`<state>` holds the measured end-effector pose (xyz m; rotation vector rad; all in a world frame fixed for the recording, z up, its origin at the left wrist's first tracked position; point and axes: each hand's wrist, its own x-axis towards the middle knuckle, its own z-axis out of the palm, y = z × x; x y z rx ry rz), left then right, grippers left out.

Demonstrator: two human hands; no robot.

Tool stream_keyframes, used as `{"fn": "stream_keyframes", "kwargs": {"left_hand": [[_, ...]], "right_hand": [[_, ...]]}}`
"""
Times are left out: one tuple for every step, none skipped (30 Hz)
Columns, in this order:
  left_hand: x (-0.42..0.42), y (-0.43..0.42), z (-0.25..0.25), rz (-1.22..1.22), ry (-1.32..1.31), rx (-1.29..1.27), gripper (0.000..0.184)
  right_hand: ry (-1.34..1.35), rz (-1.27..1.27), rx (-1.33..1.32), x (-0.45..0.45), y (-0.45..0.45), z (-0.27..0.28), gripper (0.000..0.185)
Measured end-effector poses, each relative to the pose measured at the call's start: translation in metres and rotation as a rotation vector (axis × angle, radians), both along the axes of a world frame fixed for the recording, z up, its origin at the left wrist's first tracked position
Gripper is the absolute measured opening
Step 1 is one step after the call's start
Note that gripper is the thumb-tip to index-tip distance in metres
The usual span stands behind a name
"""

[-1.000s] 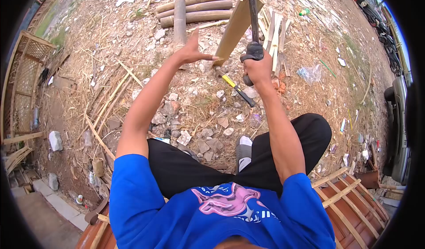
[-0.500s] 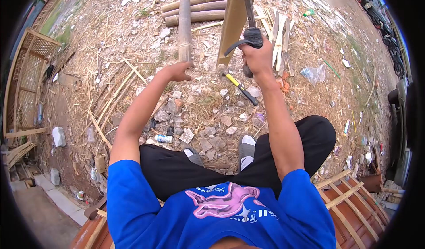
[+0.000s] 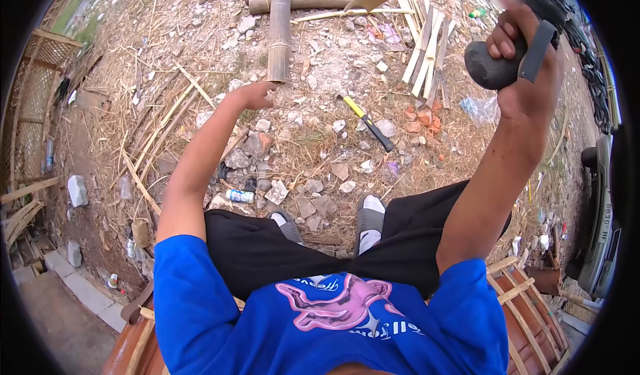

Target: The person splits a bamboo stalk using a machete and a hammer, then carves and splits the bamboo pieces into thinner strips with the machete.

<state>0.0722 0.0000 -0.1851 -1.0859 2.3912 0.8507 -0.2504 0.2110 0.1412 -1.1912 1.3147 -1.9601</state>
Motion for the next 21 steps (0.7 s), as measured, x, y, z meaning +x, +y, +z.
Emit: {"fn": "stream_keyframes", "kwargs": {"left_hand": [[-0.001, -0.006, -0.004, 0.000, 0.020, -0.003, 0.067], [0.000, -0.011, -0.008, 0.024, 0.042, 0.009, 0.066], [0.000, -0.007, -0.009, 0.034, 0.051, 0.037, 0.065], [-0.005, -0.005, -0.007, 0.049, 0.076, 0.047, 0.064], [-0.009, -0.005, -0.002, 0.027, 0.093, 0.027, 0.063], [-0.010, -0.005, 0.001, 0.014, 0.109, -0.003, 0.061], [-0.007, 0.000, 0.004, -0.005, 0.109, -0.017, 0.060], [-0.005, 0.004, 0.007, 0.024, 0.181, -0.013, 0.057], [-0.003, -0.001, -0.001, -0.025, 0.140, -0.007, 0.056], [0.002, -0.010, -0.015, -0.075, 0.108, -0.007, 0.055], [-0.001, -0.013, -0.022, -0.126, 0.077, -0.004, 0.053], [-0.003, -0.004, -0.009, -0.090, -0.025, 0.019, 0.049], [-0.003, 0.001, -0.006, -0.088, -0.024, 0.003, 0.050], [-0.001, 0.008, -0.004, -0.087, -0.033, -0.006, 0.051], [0.002, 0.012, 0.001, -0.085, -0.043, -0.022, 0.052], [0.001, 0.017, 0.005, -0.071, -0.055, -0.030, 0.056], [0.001, 0.020, 0.009, -0.075, -0.062, -0.023, 0.056], [0.001, 0.024, 0.013, -0.079, -0.069, -0.013, 0.057], [0.000, 0.028, 0.019, -0.084, -0.076, -0.003, 0.057], [-0.002, 0.033, 0.025, -0.077, -0.097, -0.005, 0.057], [-0.001, 0.038, 0.028, -0.075, -0.100, -0.010, 0.058]], "right_hand": [[0.029, -0.077, 0.060, 0.016, -0.008, -0.015, 0.031], [-0.062, -0.030, 0.154, 0.008, -0.021, -0.057, 0.018], [-0.031, -0.057, 0.419, 0.002, -0.035, -0.111, 0.016], [0.096, -0.160, 0.639, 0.009, -0.040, -0.153, 0.014], [-0.068, -0.236, 0.501, 0.011, -0.049, -0.185, 0.012], [-0.118, -0.211, 0.466, 0.010, -0.050, -0.186, 0.012], [-0.114, -0.160, 0.483, 0.002, -0.056, -0.180, 0.012], [-0.121, -0.123, 0.527, -0.010, -0.051, -0.175, 0.013], [-0.110, -0.091, 0.550, -0.021, -0.049, -0.160, 0.013], [-0.083, -0.103, 0.586, -0.007, -0.044, -0.139, 0.013], [-0.146, -0.085, 0.547, -0.006, -0.047, -0.152, 0.012], [-0.132, -0.079, 0.541, 0.000, -0.047, -0.155, 0.013], [-0.128, -0.070, 0.539, 0.010, -0.046, -0.155, 0.013], [-0.011, -0.105, 0.553, 0.017, -0.044, -0.154, 0.013], [-0.022, -0.067, 0.532, 0.020, -0.046, -0.155, 0.013], [0.006, -0.078, 0.526, 0.023, -0.048, -0.156, 0.012], [0.037, -0.088, 0.520, 0.025, -0.050, -0.155, 0.012], [0.058, -0.099, 0.504, 0.023, -0.053, -0.158, 0.013], [0.079, -0.110, 0.489, 0.022, -0.058, -0.163, 0.013], [0.101, -0.121, 0.477, 0.019, -0.062, -0.167, 0.013], [0.086, -0.111, 0.513, 0.018, -0.063, -0.166, 0.012]]}}
